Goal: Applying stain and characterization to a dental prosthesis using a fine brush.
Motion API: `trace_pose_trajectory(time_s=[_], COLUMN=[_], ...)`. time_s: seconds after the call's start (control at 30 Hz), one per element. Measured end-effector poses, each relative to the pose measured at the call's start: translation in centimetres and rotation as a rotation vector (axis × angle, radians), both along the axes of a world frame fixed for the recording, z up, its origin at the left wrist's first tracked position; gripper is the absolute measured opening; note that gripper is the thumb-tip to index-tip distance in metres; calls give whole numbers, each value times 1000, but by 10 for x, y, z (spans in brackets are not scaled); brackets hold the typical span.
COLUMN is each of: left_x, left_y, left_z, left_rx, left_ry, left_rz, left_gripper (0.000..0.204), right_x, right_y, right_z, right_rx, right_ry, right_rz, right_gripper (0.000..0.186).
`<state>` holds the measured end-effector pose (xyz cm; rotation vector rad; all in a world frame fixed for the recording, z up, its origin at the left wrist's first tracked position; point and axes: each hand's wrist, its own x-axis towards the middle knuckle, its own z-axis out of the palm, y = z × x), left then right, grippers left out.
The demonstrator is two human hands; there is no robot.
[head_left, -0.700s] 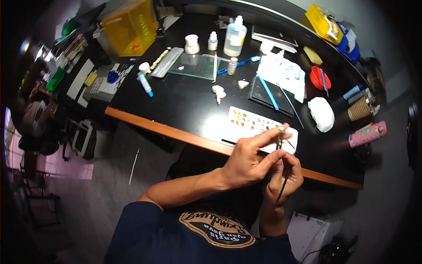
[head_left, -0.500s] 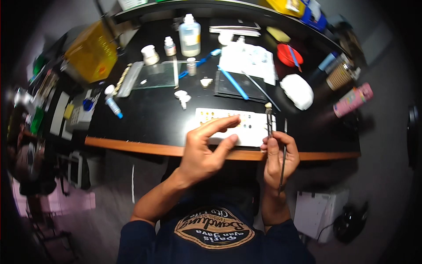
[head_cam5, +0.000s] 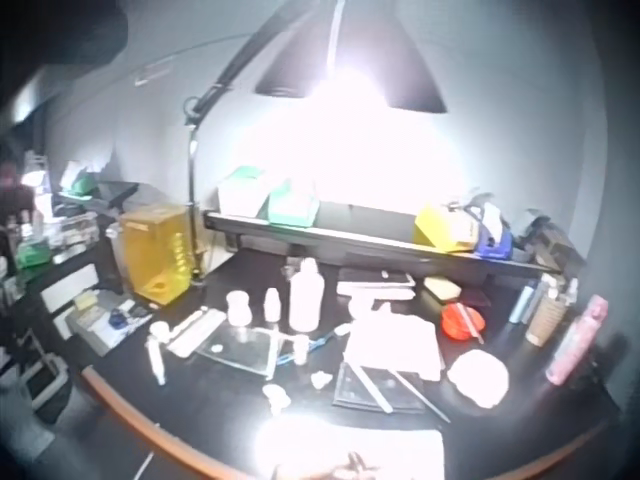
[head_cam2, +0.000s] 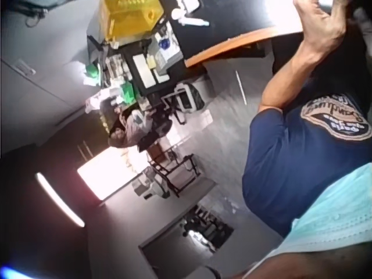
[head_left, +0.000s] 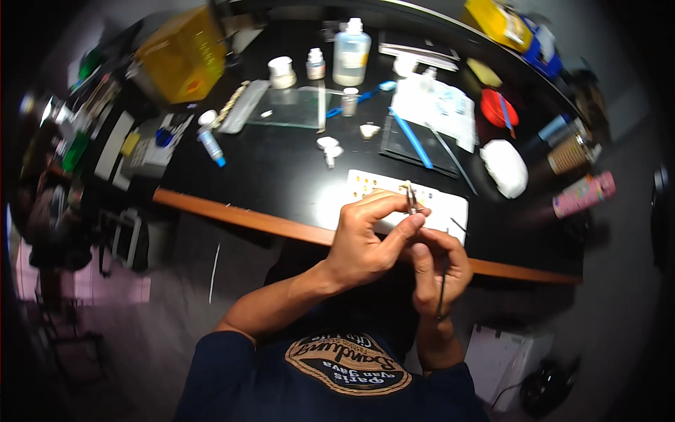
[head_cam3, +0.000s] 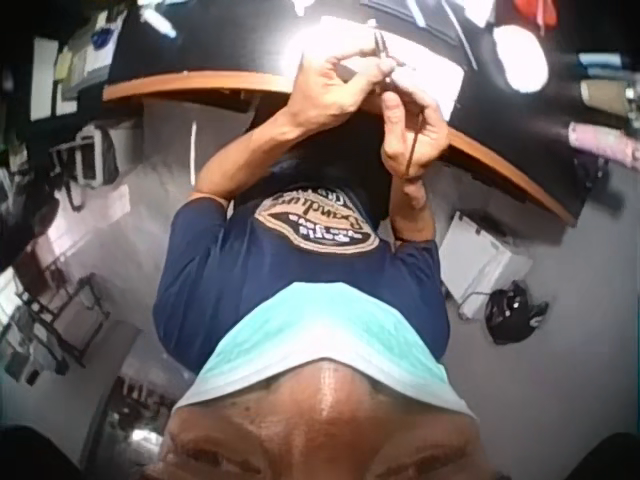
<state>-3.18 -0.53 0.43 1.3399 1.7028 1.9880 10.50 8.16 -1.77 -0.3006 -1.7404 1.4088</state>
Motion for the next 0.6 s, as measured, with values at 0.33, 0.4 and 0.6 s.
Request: trace_pose_trajectory(time_s=[0.33,0.4,0.6], left_x=[-80,-98,-150], left_y=[-54,-62,-65], left_z=[8,12,21], left_rx=[53,1,11], left_ry=[-304,-268,-107], left_rz=[77,201,339], left_gripper=[20,15,17], right_x=[8,11,28], right_y=[50,61,82], right_z=[7,7,6], right_rx=[63,79,100], right_ry=[54,51,11], right_rz=[-143,-159,-249], right_gripper=[30,33,35])
